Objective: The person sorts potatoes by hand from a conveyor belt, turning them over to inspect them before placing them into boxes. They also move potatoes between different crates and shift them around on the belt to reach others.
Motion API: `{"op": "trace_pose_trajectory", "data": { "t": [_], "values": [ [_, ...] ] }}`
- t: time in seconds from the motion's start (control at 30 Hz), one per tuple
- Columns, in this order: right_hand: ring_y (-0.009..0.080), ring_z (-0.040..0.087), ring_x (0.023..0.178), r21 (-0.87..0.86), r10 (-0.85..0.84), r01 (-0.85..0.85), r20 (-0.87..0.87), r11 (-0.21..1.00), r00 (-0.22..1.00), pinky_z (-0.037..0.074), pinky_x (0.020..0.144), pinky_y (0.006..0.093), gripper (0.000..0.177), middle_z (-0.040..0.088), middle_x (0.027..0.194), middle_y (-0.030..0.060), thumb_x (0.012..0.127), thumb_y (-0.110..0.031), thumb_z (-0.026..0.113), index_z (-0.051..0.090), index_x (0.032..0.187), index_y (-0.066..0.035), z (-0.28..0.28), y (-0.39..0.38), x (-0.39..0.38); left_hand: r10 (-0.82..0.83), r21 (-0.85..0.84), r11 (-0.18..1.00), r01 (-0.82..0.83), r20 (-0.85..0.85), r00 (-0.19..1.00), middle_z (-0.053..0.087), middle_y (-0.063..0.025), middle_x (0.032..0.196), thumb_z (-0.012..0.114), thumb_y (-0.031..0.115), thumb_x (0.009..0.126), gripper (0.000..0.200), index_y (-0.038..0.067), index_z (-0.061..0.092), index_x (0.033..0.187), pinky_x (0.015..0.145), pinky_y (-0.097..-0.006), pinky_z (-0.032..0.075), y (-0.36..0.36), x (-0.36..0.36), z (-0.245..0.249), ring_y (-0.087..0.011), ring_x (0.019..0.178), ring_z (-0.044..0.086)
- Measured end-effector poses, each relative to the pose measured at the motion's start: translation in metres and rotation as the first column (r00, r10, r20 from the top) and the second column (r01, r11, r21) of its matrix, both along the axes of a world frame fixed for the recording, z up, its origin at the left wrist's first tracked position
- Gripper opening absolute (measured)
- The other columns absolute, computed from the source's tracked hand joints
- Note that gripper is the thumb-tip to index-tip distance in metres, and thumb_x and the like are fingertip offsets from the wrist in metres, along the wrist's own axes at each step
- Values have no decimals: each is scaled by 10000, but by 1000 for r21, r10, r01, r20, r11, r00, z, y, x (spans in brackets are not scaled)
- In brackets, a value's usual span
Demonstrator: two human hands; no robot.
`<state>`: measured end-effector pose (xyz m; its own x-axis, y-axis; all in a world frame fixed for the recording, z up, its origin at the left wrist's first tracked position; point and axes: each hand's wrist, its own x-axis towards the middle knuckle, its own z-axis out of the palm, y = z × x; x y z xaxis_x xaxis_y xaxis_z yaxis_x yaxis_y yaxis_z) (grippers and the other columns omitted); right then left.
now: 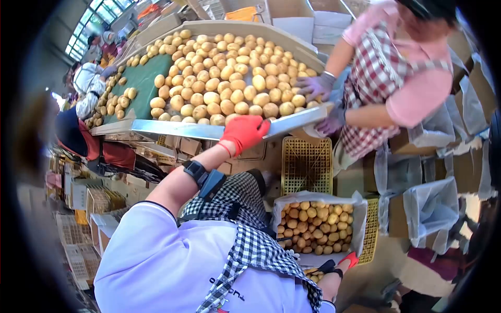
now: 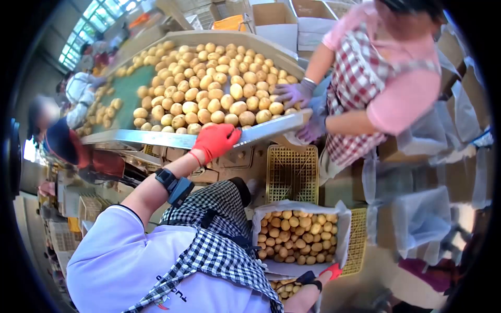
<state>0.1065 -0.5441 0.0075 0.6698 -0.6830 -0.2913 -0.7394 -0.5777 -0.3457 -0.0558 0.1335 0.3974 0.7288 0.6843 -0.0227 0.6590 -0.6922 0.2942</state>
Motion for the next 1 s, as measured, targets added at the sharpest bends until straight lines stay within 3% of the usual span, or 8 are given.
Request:
{"op": "trace_pose_trajectory", "data": {
  "t": [0.13, 0.2, 0.33, 0.43, 0.57, 0.63, 0.73, 1.0],
  "values": [
    [472, 595, 1215, -176, -199, 230, 173, 957, 965, 524, 975, 562, 707, 551, 1453, 219, 895, -539, 688, 534, 1443, -120, 91, 98, 21, -68, -126, 990, 68, 4, 998, 722, -173, 976, 526, 502, 988, 462, 68, 663, 906, 810, -509, 508, 1, 4, -5, -368, 914, 686],
    [509, 472, 1352, -373, 46, 35, 206, 927, 977, 472, 1057, 578, 864, 404, 1565, 254, 872, -579, 716, 392, 1558, -165, 73, 106, 57, -176, -292, 942, 166, -9, 984, 717, -184, 1057, 546, 537, 977, 502, 54, 671, 1033, 840, -491, 521, 23, 9, -12, -365, 982, 687],
    [500, 389, 1425, -269, 390, -307, 355, 913, 849, 412, 1123, 573, 853, 330, 1577, 319, 903, -531, 726, 384, 1579, -139, 155, 267, 64, -413, -686, 648, 330, 48, 909, 707, -172, 1170, 581, 550, 981, 600, 51, 630, 1311, 937, -431, 521, 91, 4, 7, -339, 1071, 690],
    [463, 340, 1472, -205, 498, -480, 594, 853, 632, 372, 1151, 571, 733, 327, 1596, 296, 950, -404, 724, 452, 1540, -66, 250, 390, 43, -416, -725, 601, 336, 75, 906, 700, -166, 1229, 558, 519, 1004, 581, 56, 616, 1350, 997, -416, 497, 135, -16, 28, -326, 1156, 660],
    [451, 364, 1452, -339, 723, -748, 640, 571, 261, 329, 1180, 538, 674, 326, 1608, 274, 948, -279, 737, 475, 1505, -3, 310, 504, 31, -350, -607, 746, 275, -6, 937, 689, -192, 1251, 549, 517, 1003, 598, 48, 608, 1368, 1016, -424, 502, 199, -48, 39, -371, 1166, 652],
    [452, 384, 1434, -235, 737, -890, 659, 392, 150, 336, 1174, 522, 642, 345, 1595, 265, 925, -237, 756, 516, 1474, -8, 365, 564, 5, -287, -580, 789, 204, -53, 957, 688, -204, 1223, 566, 507, 996, 569, 43, 622, 1321, 986, -431, 516, 227, -67, 69, -373, 1135, 662],
    [395, 416, 1432, -144, 807, -977, 590, 155, 41, 365, 1155, 465, 542, 387, 1555, 261, 916, -171, 755, 591, 1419, -55, 396, 624, -22, -143, -400, 906, 136, 12, 990, 693, -188, 1220, 595, 455, 1000, 518, 31, 658, 1291, 991, -417, 516, 255, -109, 67, -354, 1154, 654],
    [449, 426, 1401, 124, 923, -978, 368, -166, -110, 368, 1154, 521, 572, 455, 1517, 264, 894, -377, 749, 622, 1389, -121, 413, 725, -39, 117, -551, 835, -7, 165, 979, 702, -167, 1252, 621, 358, 1015, 457, 13, 643, 1315, 1005, -378, 507, 316, -152, 93, -286, 1172, 652]
  ]
}}
